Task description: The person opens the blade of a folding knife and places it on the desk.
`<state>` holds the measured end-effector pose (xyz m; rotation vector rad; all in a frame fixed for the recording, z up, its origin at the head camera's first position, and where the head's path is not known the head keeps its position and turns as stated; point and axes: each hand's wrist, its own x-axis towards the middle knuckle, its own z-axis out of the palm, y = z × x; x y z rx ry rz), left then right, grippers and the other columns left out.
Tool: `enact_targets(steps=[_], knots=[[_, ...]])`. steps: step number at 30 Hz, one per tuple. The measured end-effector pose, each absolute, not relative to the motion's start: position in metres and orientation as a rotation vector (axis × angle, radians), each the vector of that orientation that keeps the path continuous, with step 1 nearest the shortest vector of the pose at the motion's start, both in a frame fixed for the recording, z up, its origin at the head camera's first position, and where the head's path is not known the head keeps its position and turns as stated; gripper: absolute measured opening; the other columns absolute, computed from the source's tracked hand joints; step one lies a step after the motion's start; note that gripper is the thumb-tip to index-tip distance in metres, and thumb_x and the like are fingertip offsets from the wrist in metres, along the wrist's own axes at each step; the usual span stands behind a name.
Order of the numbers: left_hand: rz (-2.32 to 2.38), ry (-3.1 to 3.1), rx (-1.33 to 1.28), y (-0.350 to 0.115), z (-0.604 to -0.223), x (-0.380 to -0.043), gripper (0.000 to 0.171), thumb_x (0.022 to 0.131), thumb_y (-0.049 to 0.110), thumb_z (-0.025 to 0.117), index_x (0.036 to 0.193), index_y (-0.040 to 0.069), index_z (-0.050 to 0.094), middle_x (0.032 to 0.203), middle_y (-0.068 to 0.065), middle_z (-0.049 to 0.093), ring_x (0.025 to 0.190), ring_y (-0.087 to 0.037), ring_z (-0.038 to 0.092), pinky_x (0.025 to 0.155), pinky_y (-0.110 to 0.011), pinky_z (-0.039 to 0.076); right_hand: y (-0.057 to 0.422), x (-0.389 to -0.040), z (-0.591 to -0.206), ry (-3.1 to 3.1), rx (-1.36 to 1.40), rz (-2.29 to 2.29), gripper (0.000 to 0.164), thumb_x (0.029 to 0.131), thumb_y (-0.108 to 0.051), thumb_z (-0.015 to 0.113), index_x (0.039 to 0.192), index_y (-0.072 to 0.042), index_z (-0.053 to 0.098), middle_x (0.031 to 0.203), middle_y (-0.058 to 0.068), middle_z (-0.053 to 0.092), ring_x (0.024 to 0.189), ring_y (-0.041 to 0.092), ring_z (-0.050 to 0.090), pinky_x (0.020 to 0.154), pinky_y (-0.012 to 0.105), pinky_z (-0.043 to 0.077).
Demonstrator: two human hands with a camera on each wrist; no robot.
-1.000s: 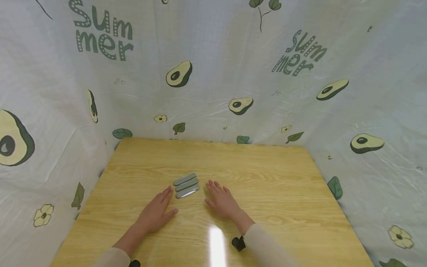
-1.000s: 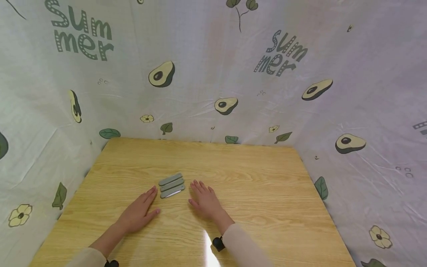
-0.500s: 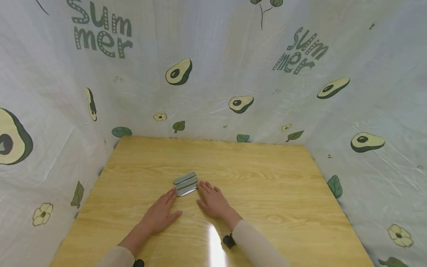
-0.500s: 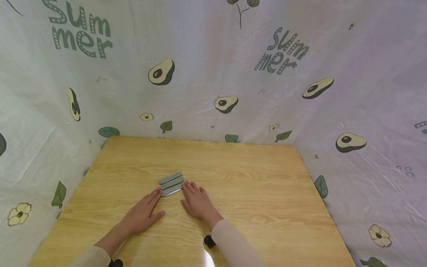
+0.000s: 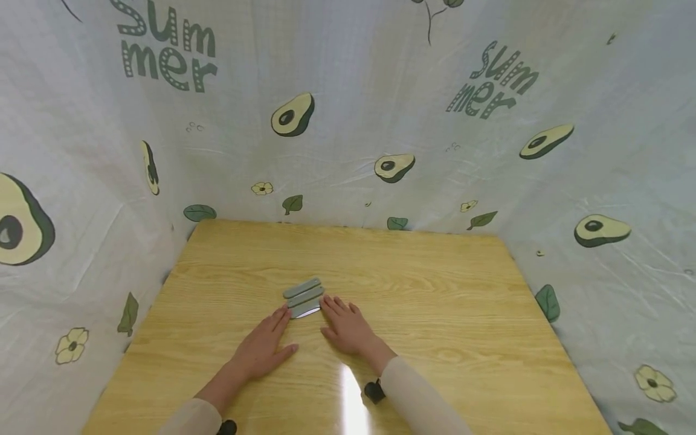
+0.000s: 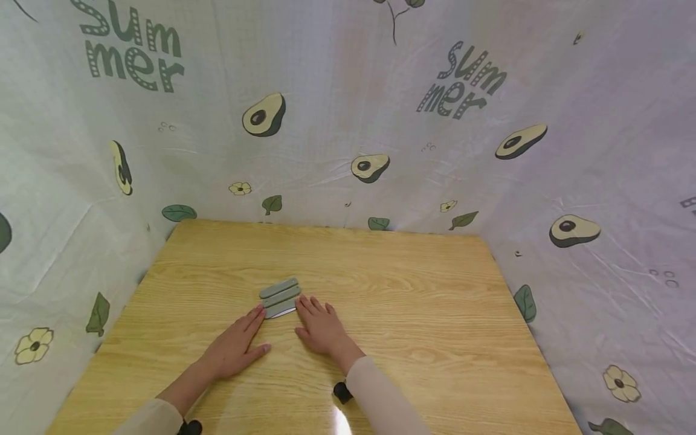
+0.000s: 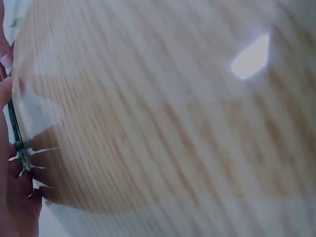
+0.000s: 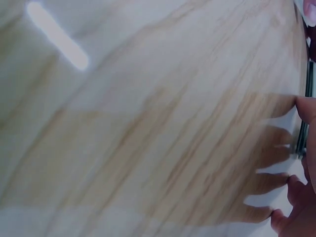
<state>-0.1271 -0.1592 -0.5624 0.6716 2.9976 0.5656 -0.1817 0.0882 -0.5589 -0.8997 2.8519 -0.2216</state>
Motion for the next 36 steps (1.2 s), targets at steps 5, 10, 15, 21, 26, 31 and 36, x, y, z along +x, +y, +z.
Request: enact_targets(steps=[5,10,15,21,26,31,36], knots=[[0.544,3.003,0.699,-0.156,-0.563,-0.125,0.078,0.095,0.047,0.054,0.149,-0.004,0.029,0.158,-0.021,0.024,0.145,-0.036,0.029,0.117,-0.052,0.030,0.098,-0.178,-0.555,2.817,-0.923,-0.217,0.062,0.101,-0.042,0.042,0.155,-0.018,0.023,0.161,0.002,0.023,0.148,0.027,0.025,0.117,0.055,0.028],[0.535,2.989,0.727,-0.151,-0.563,-0.127,0.078,0.095,0.048,0.054,0.150,-0.002,0.028,0.159,-0.018,0.025,0.145,-0.035,0.029,0.117,-0.051,0.030,0.110,-0.175,-0.548,2.784,-0.941,-0.209,0.064,0.101,-0.043,0.043,0.155,-0.017,0.023,0.161,0.002,0.022,0.148,0.028,0.024,0.117,0.056,0.027],[0.504,3.001,0.781,-0.146,-0.563,-0.131,0.076,0.095,0.048,0.054,0.148,-0.002,0.032,0.157,-0.017,0.030,0.143,-0.034,0.033,0.115,-0.049,0.034,0.120,-0.171,-0.544,2.769,-0.937,-0.247,0.064,0.100,-0.044,0.045,0.154,-0.016,0.024,0.161,0.002,0.023,0.148,0.028,0.025,0.117,0.056,0.027],[0.484,2.976,0.792,-0.143,-0.559,-0.133,0.075,0.095,0.048,0.053,0.148,-0.001,0.033,0.156,-0.017,0.033,0.144,-0.033,0.033,0.116,-0.049,0.033,0.129,-0.167,-0.544,2.748,-0.909,-0.352,0.065,0.099,-0.046,0.047,0.154,-0.018,0.026,0.160,0.002,0.025,0.147,0.029,0.026,0.116,0.058,0.026],[0.485,2.947,0.803,-0.141,-0.559,-0.135,0.073,0.096,0.048,0.051,0.149,0.000,0.033,0.156,-0.015,0.033,0.144,-0.032,0.032,0.117,-0.048,0.032,0.134,-0.165,-0.548,2.758,-0.869,-0.388,0.064,0.099,-0.044,0.048,0.154,-0.020,0.025,0.160,-0.001,0.025,0.148,0.028,0.025,0.117,0.057,0.025],[0.556,2.942,0.821,-0.142,-0.560,-0.140,0.072,0.096,0.043,0.055,0.149,0.001,0.032,0.155,-0.017,0.034,0.142,-0.034,0.036,0.115,-0.049,0.034,0.134,-0.162,-0.553,2.790,-0.842,-0.537,0.067,0.099,-0.038,0.051,0.155,-0.017,0.021,0.161,0.003,0.023,0.148,0.029,0.024,0.117,0.059,0.022],[0.626,2.983,0.874,-0.141,-0.564,-0.149,0.067,0.093,0.034,0.063,0.145,0.000,0.039,0.150,-0.017,0.042,0.136,-0.035,0.043,0.110,-0.049,0.040,0.126,-0.166,-0.554,2.863,-0.802,-0.610,0.064,0.098,-0.034,0.055,0.152,-0.013,0.029,0.156,0.007,0.035,0.144,0.031,0.033,0.116,0.059,0.026]])
